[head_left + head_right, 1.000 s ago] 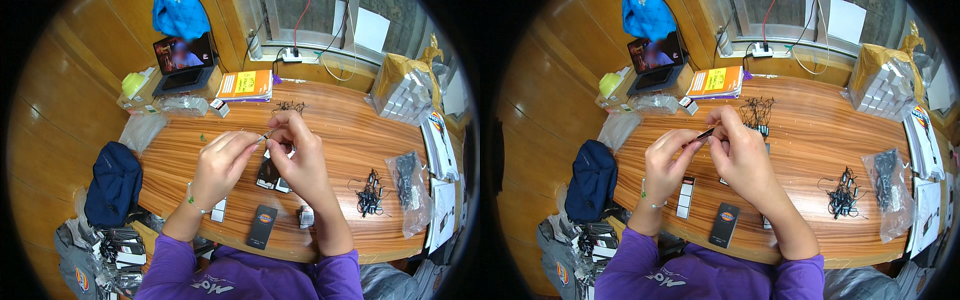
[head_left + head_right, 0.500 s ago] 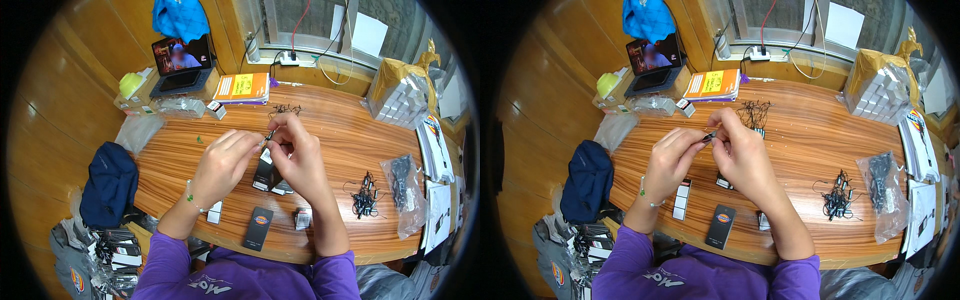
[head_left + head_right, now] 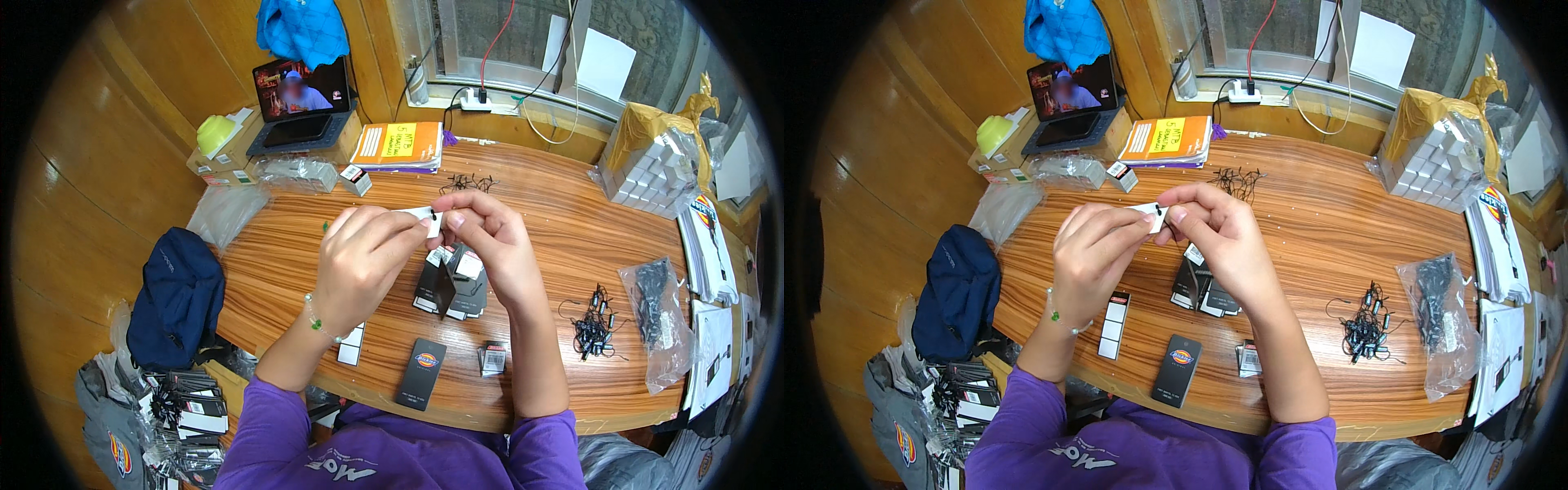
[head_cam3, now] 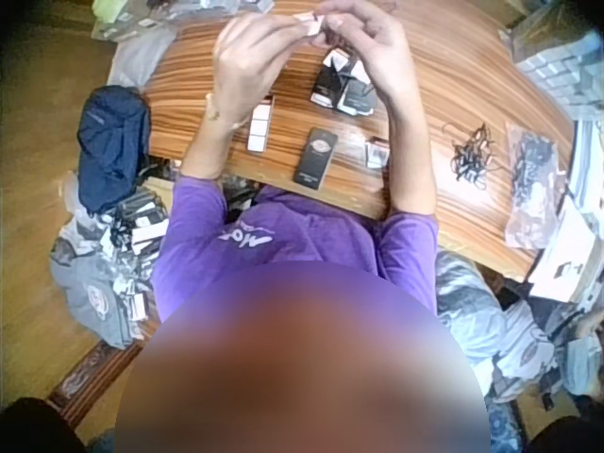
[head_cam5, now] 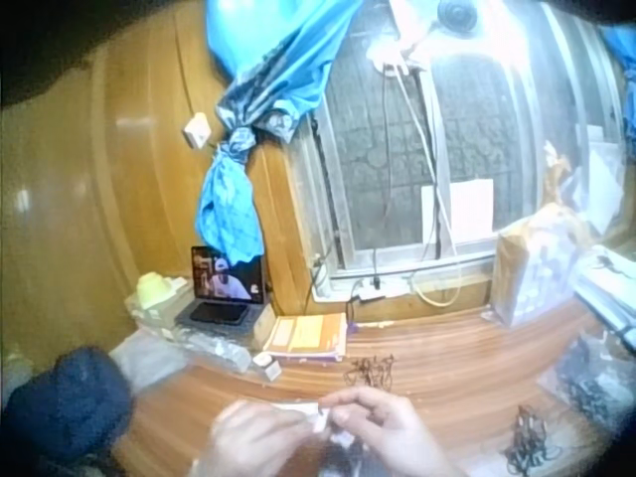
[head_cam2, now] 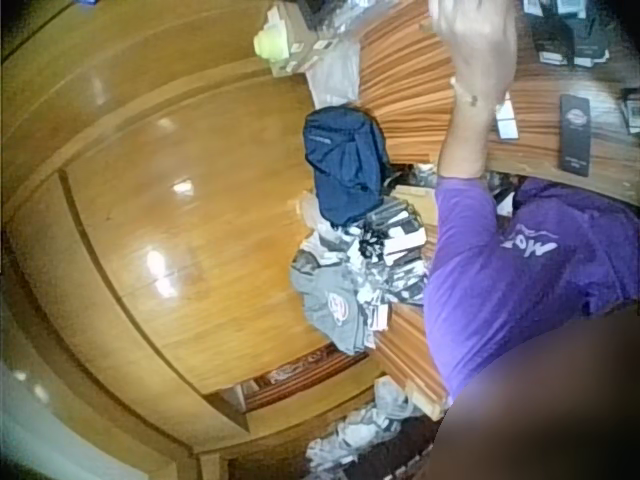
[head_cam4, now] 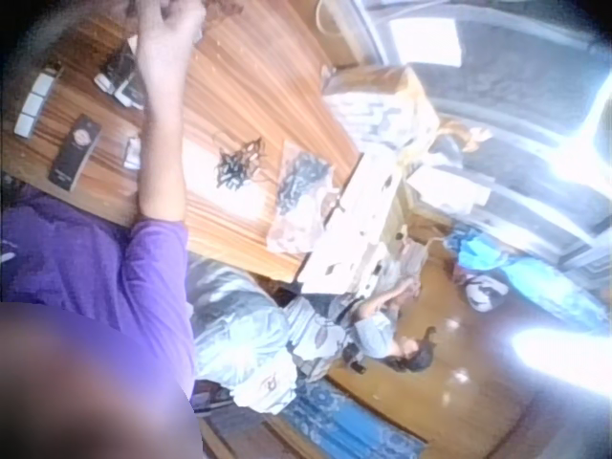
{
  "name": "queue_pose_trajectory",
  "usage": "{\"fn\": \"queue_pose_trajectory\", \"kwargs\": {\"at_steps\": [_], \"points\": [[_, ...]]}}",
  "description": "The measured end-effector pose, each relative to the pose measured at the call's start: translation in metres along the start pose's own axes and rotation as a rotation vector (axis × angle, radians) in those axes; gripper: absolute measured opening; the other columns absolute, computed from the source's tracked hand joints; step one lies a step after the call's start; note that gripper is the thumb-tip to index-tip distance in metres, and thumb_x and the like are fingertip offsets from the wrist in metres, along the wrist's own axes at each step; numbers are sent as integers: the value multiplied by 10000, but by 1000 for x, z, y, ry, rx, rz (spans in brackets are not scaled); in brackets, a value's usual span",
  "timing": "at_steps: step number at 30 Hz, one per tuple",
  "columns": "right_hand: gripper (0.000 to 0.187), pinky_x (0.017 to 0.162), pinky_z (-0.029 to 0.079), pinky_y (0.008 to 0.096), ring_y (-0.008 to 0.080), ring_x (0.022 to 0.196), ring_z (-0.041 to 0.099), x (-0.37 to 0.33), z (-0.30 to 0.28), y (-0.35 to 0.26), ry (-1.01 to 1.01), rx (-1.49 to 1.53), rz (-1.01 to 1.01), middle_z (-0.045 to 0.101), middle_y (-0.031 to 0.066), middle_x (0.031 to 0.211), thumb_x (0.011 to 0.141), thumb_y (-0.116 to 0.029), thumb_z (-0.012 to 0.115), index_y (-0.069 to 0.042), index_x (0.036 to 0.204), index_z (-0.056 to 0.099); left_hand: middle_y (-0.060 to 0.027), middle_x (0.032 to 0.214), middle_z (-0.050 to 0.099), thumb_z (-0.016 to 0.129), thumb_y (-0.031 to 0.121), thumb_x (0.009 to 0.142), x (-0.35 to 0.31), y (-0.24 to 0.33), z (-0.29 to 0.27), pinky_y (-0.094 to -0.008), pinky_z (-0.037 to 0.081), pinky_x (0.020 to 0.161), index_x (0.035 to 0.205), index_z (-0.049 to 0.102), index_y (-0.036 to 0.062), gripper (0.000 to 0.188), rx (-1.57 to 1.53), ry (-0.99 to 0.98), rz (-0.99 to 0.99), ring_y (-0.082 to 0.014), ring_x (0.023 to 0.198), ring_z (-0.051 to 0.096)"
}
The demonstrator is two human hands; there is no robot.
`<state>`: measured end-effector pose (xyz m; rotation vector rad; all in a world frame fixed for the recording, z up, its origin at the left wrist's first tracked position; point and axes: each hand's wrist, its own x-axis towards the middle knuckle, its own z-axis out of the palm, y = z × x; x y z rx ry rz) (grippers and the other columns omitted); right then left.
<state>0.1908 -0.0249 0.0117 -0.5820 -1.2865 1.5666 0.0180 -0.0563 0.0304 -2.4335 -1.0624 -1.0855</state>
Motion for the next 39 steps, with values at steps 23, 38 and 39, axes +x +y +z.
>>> {"fn": "queue_pose_trajectory", "kwargs": {"at_steps": [23,38,39], "points": [[90,688,412,266,125,715,477,12,-20,6,-35,636,-378,490,43,832,924,-175,470,-95,955,443,-131,854,618,555,-101,693,-16,-12,30,-332,474,690,824,569,-12,159,-321,27,-103,-268,785,599],[125,706,444,285,152,736,506,6,-4,4,-191,682,-355,485,74,857,916,-168,485,-76,979,428,-71,844,582,629,63,803,-18,-4,43,-268,462,702,967,585,-18,188,-905,-65,-651,-145,748,573],[125,707,444,283,151,741,507,6,-5,4,-185,679,-359,487,76,867,916,-166,483,-75,981,428,-80,845,577,618,46,802,-16,-4,41,-273,463,697,983,586,-11,193,-749,-54,-556,-168,744,576]]}}
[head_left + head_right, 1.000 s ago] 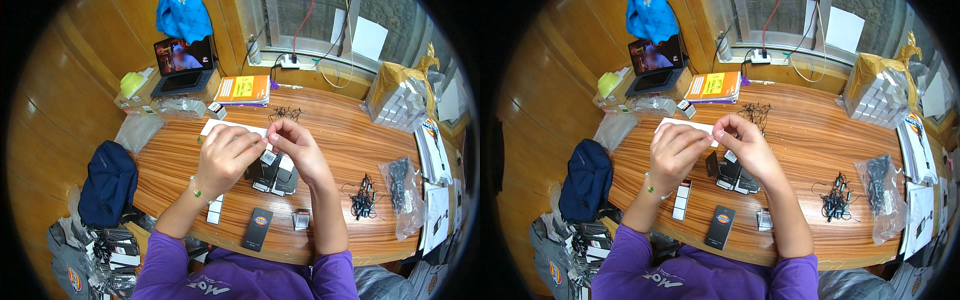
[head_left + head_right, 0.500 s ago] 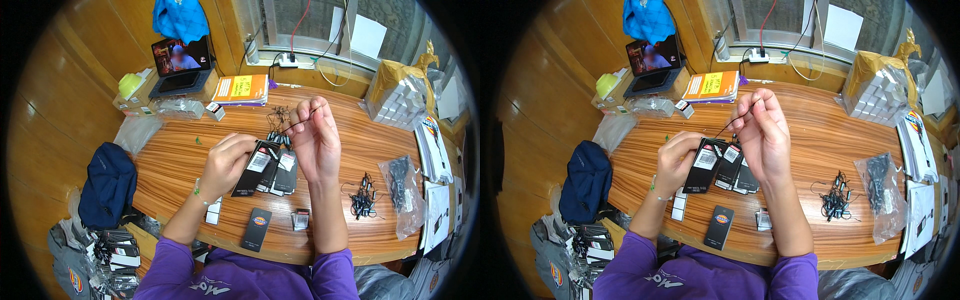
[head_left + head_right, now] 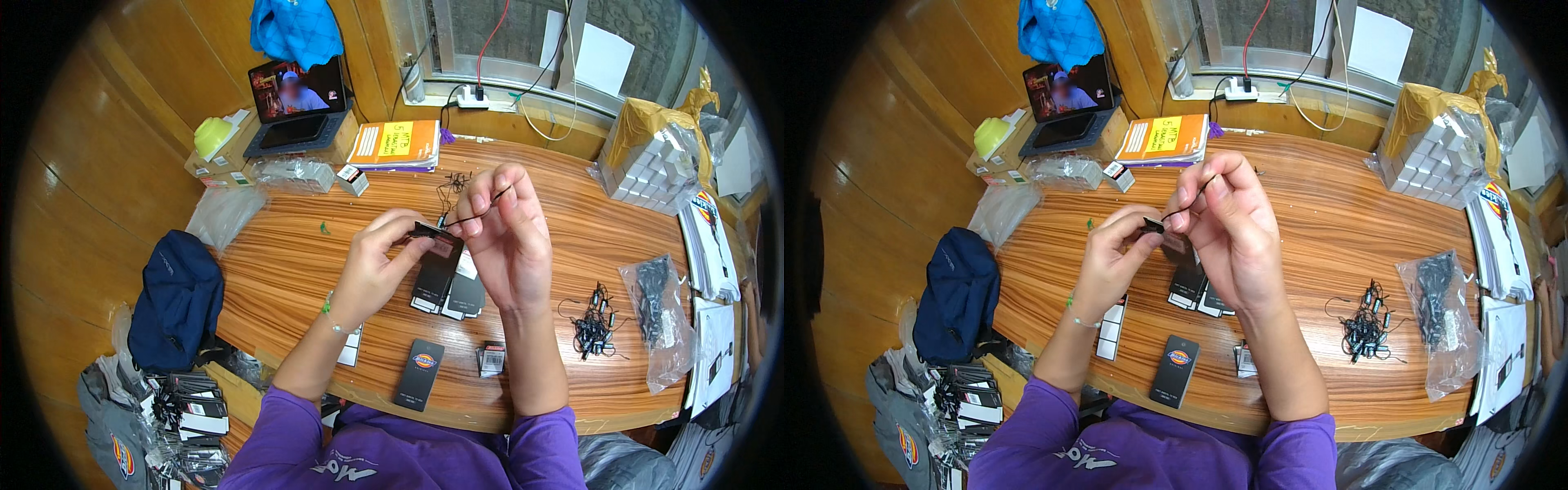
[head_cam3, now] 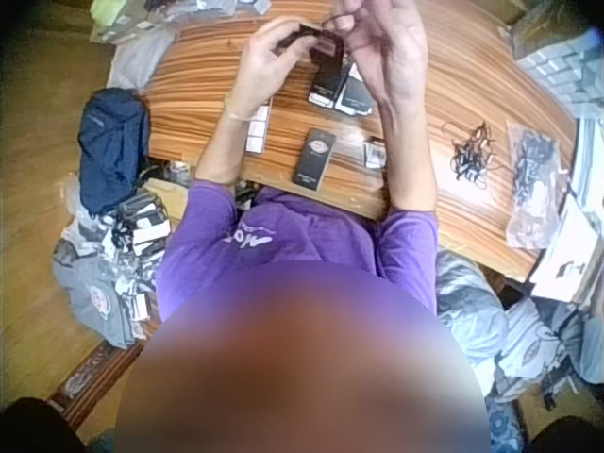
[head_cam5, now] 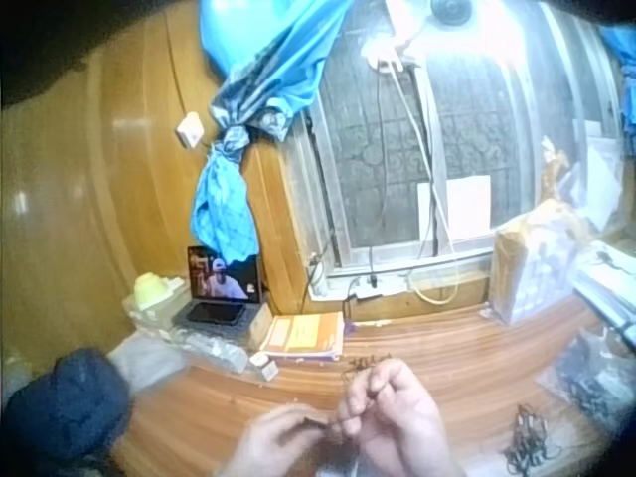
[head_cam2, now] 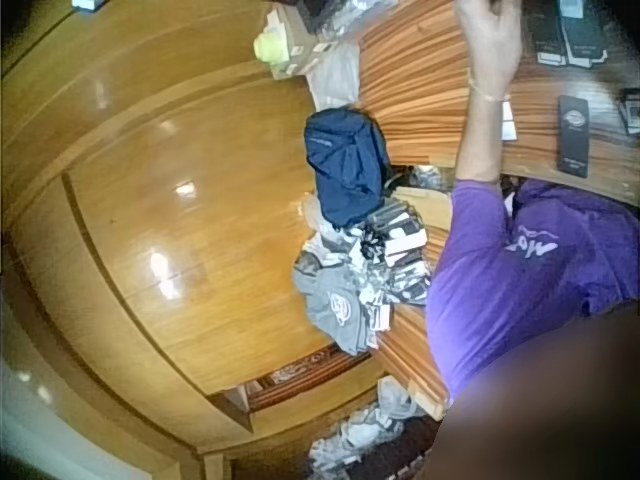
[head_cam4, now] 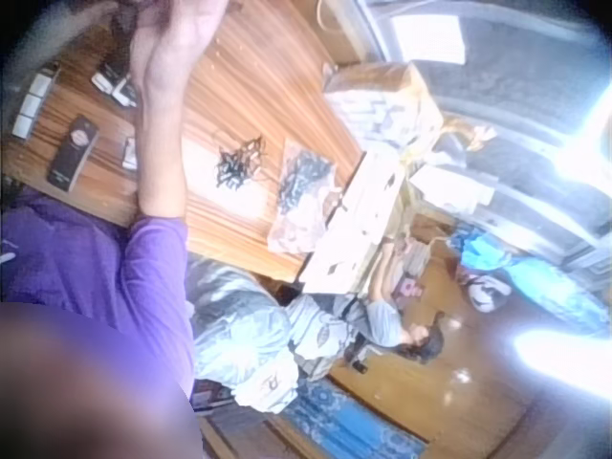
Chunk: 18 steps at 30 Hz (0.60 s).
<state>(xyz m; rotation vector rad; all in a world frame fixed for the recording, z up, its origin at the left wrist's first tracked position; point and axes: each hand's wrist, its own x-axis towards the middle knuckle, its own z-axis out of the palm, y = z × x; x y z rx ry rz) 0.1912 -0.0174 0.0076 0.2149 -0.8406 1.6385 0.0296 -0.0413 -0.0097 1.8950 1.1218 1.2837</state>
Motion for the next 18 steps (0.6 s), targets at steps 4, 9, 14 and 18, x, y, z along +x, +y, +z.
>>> {"fn": "queue_pose_trajectory", "kwargs": {"at_steps": [4,9,14,18], "points": [[114,710,443,267,138,753,516,0,2,-3,92,-86,-22,508,80,889,918,-152,476,-66,981,436,-112,851,576,596,4,788,2,8,-6,-296,465,684,1037,589,23,250,352,76,157,-244,756,594],[93,693,439,229,98,742,525,-2,7,-6,169,-600,-37,548,53,842,905,-109,497,-30,952,485,-113,863,618,627,-9,764,3,5,-14,-296,477,674,1003,594,5,242,373,201,210,-205,767,616],[105,626,433,217,77,698,534,-5,13,0,146,-976,79,581,46,786,846,-30,548,5,941,524,-87,855,629,667,-40,727,1,8,-24,-230,478,676,903,618,-41,183,248,219,121,-124,734,598],[176,581,420,224,85,643,536,-6,11,6,70,-1114,141,588,54,716,799,16,557,2,968,508,-76,845,626,657,-67,721,1,14,-23,-209,478,656,876,640,-37,159,74,238,76,-112,731,595]]}}
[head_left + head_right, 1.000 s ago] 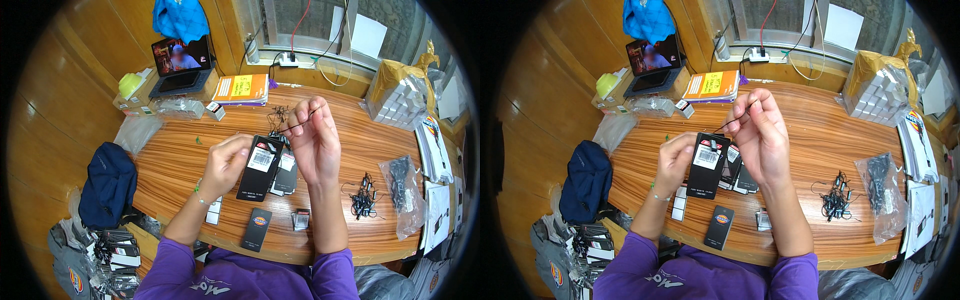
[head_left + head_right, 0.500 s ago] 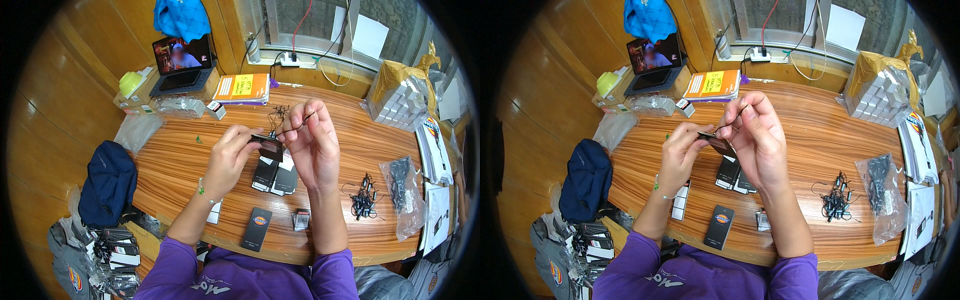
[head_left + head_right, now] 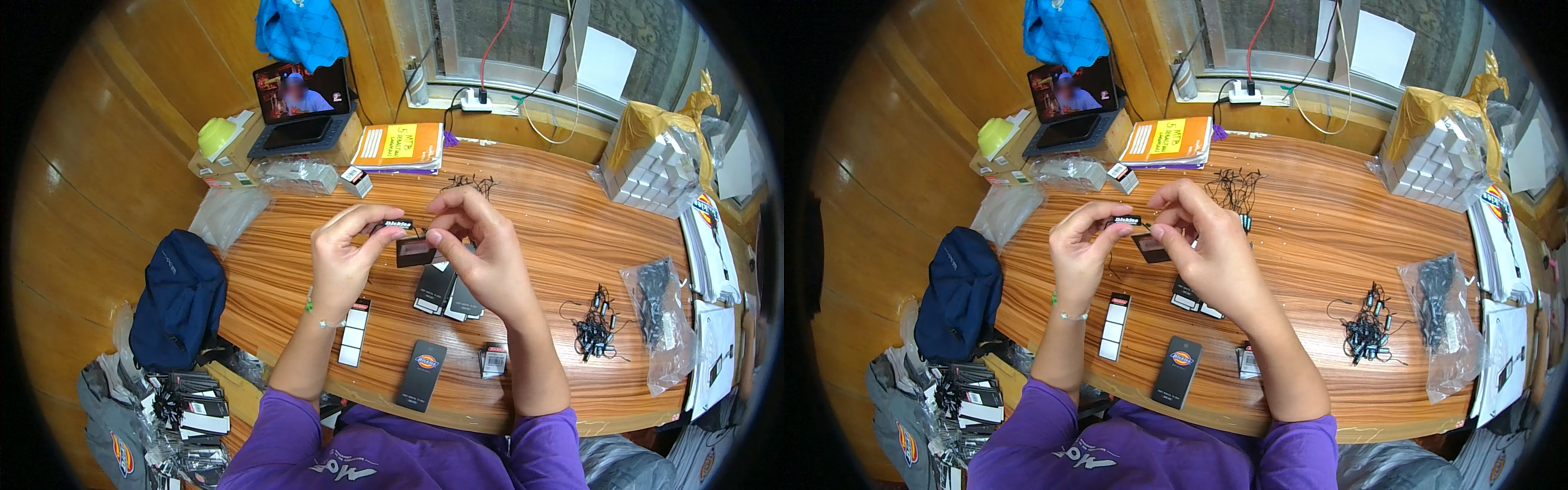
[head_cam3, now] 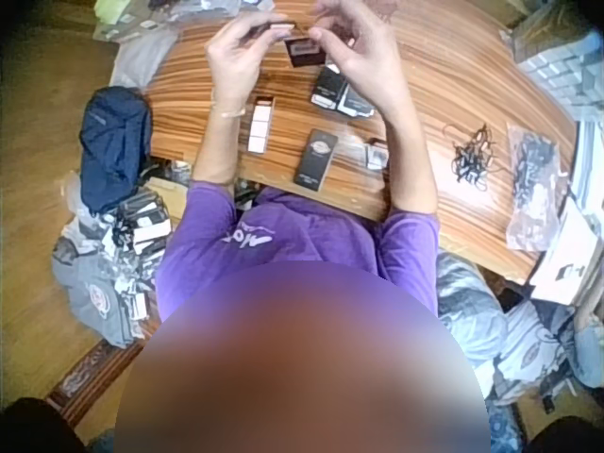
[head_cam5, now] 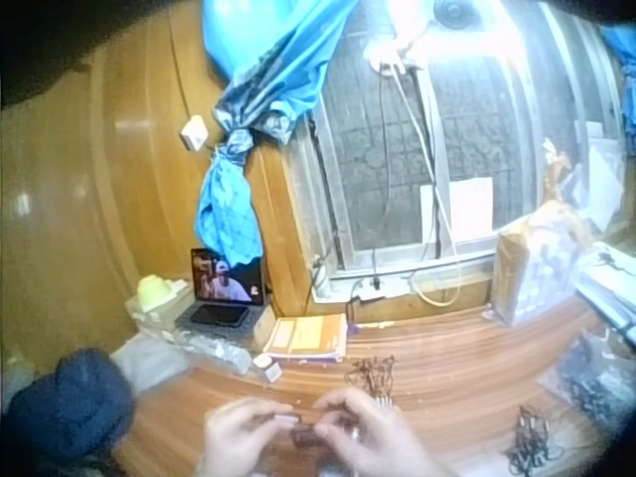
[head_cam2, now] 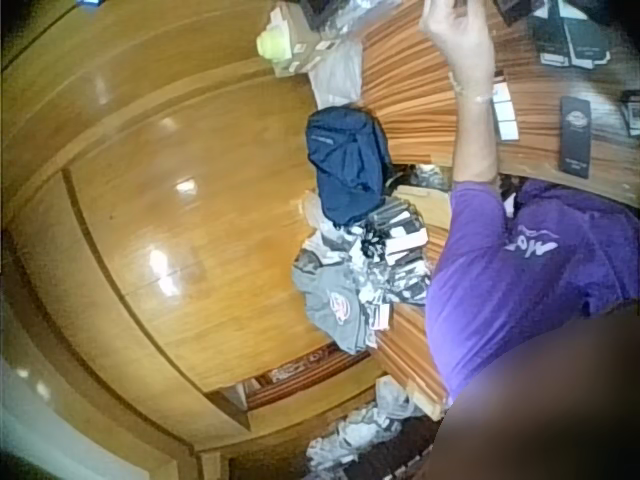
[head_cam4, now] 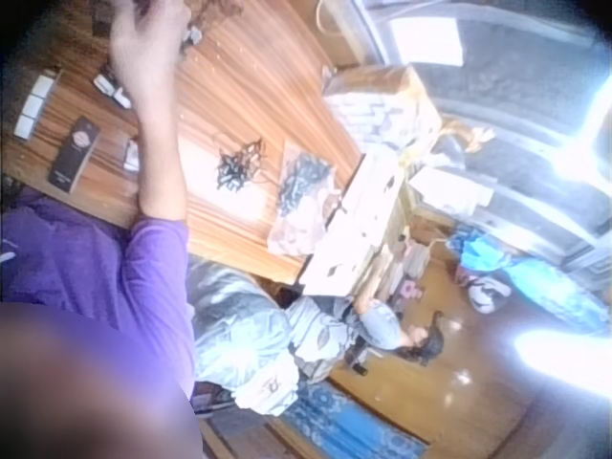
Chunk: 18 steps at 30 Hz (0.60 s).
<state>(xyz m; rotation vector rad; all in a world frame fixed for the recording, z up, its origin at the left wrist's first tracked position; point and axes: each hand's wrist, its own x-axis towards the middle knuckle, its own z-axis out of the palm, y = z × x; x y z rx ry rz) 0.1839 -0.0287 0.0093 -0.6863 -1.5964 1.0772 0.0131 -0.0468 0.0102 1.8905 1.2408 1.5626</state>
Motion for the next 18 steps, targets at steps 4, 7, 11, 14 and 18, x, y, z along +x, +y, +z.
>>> {"fn": "queue_pose_trajectory", "kwargs": {"at_steps": [4,7,11,14,18], "points": [[195,573,413,228,91,604,507,0,2,0,-18,-43,-8,574,49,667,782,6,574,-8,959,493,-81,846,624,646,-84,721,-2,3,-2,-206,493,644,893,648,-37,178,-35,-53,-41,-107,734,596],[196,574,412,227,88,598,498,0,0,1,-30,-37,4,559,41,649,773,3,584,-8,941,484,-87,842,623,641,-87,724,-2,3,-2,-206,500,641,892,649,-40,175,-49,-75,-55,-108,731,600],[198,576,414,227,80,595,490,1,-1,0,-51,6,52,541,33,631,767,8,590,-7,925,472,-85,833,625,627,-85,736,-1,8,-3,-204,499,631,885,652,-42,158,-65,-118,-95,-111,714,606],[186,578,420,224,72,593,489,1,-2,0,-79,48,60,545,32,637,770,19,581,-10,913,465,-81,822,628,621,-79,743,1,9,-6,-200,496,614,875,655,-43,141,-9,-182,-67,-110,701,606],[172,588,432,207,66,638,537,2,-3,0,-125,146,122,562,25,670,786,28,585,-15,901,464,-75,804,630,621,-66,751,4,9,-8,-197,494,599,864,658,-42,121,-26,-216,-102,-102,696,605]]}}
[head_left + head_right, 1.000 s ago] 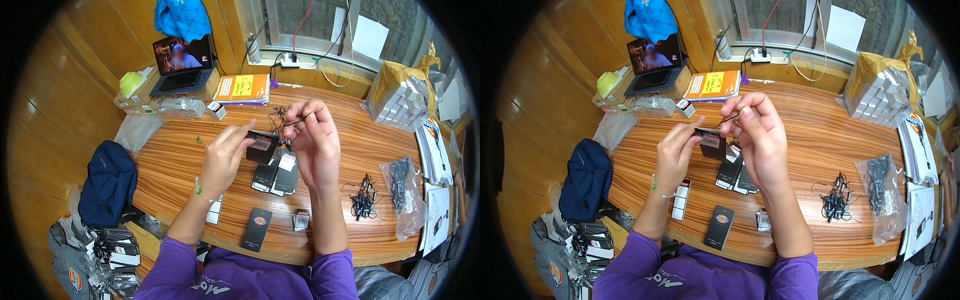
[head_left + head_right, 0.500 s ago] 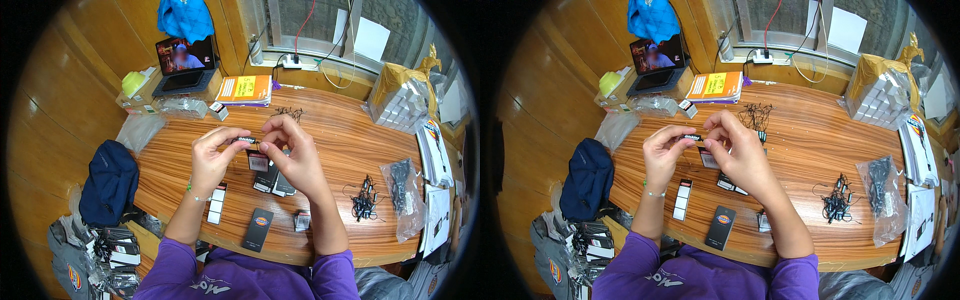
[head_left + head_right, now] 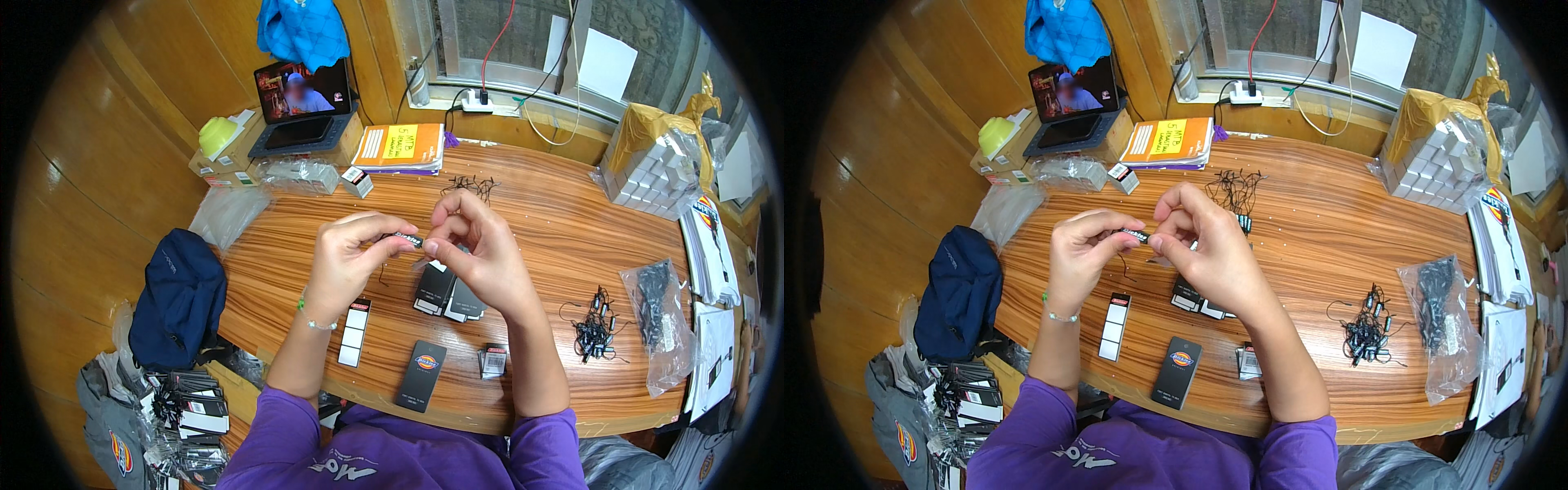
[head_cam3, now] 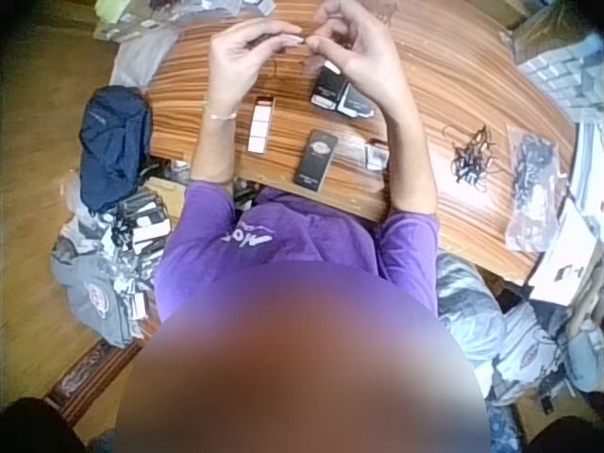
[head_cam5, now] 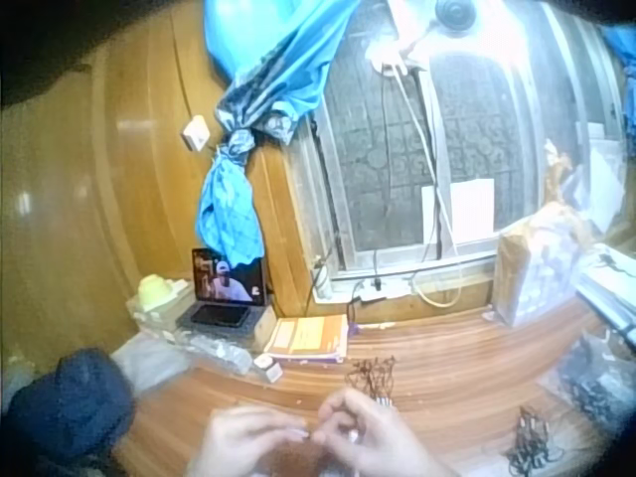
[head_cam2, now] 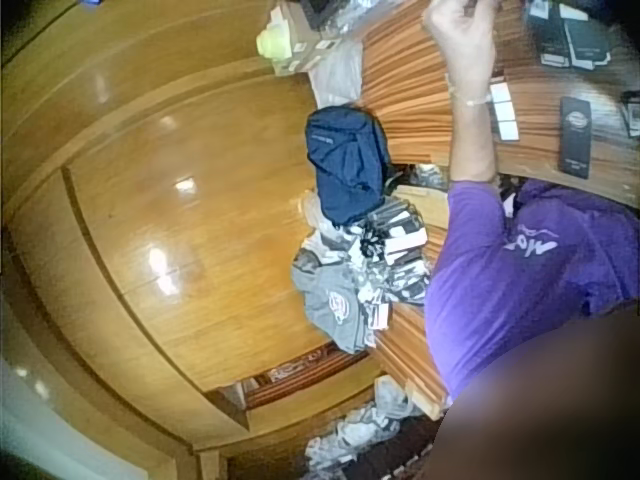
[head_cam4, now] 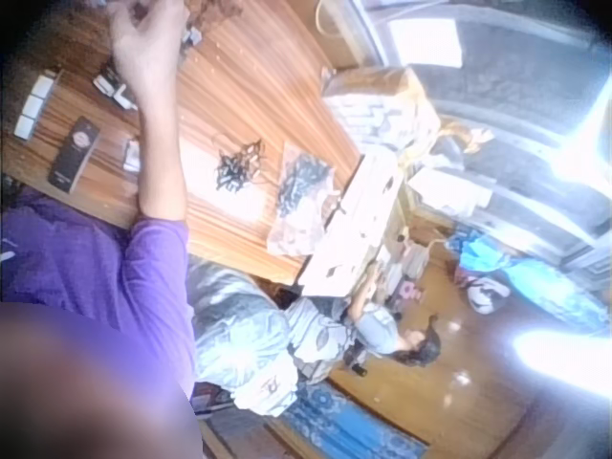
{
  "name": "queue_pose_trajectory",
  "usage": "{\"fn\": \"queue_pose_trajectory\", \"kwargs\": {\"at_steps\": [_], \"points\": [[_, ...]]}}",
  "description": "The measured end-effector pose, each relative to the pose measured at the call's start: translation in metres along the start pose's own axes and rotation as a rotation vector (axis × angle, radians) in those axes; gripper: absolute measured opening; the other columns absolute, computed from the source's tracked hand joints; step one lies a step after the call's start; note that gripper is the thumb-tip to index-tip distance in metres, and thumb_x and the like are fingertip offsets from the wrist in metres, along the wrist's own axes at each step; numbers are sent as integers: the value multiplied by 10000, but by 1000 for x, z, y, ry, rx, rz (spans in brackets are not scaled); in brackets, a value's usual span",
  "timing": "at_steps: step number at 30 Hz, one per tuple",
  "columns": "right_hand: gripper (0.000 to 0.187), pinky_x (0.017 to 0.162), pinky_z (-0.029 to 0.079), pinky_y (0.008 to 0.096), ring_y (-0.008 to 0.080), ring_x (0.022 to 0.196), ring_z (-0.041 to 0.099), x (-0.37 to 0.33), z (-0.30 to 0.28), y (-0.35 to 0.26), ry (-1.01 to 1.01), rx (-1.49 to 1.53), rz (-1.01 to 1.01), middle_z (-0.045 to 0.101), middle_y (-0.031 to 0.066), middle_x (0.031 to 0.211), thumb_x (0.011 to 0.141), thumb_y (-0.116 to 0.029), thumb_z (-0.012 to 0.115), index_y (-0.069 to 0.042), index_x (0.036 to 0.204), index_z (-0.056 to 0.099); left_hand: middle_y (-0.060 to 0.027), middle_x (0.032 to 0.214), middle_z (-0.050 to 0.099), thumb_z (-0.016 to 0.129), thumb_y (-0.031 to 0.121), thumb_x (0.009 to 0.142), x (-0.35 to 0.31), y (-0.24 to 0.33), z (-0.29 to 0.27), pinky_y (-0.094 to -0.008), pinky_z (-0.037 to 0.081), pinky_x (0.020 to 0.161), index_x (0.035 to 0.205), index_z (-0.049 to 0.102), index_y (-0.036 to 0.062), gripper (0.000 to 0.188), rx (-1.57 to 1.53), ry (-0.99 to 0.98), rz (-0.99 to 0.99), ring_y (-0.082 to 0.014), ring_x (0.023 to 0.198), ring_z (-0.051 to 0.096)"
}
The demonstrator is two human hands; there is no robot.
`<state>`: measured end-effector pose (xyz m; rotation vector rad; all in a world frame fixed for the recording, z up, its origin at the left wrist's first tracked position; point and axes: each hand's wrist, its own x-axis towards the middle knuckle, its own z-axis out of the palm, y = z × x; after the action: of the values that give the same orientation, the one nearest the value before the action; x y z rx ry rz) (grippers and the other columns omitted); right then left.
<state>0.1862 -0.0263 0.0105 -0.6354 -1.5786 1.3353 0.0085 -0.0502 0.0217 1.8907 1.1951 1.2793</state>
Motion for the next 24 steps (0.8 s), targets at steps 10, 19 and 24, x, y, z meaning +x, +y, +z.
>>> {"fn": "queue_pose_trajectory", "kwargs": {"at_steps": [10,19,24], "points": [[174,628,446,187,56,705,571,4,-4,7,-134,280,58,607,25,757,775,-25,666,-17,870,520,-76,818,639,620,-31,772,-7,8,-3,-202,483,598,858,653,-38,93,-275,-42,-123,-101,689,593],[320,615,444,199,86,680,572,9,3,23,-254,261,208,606,40,732,942,-306,430,-34,844,568,-64,915,574,663,78,764,16,-10,1,-252,426,705,1008,603,-8,266,173,70,128,-148,796,533],[338,628,449,230,104,651,547,19,-6,39,61,447,153,592,47,707,952,-285,399,-41,787,564,-64,1074,478,674,153,779,5,-35,24,-292,402,824,1185,397,30,506,58,95,138,-152,976,483]]}}
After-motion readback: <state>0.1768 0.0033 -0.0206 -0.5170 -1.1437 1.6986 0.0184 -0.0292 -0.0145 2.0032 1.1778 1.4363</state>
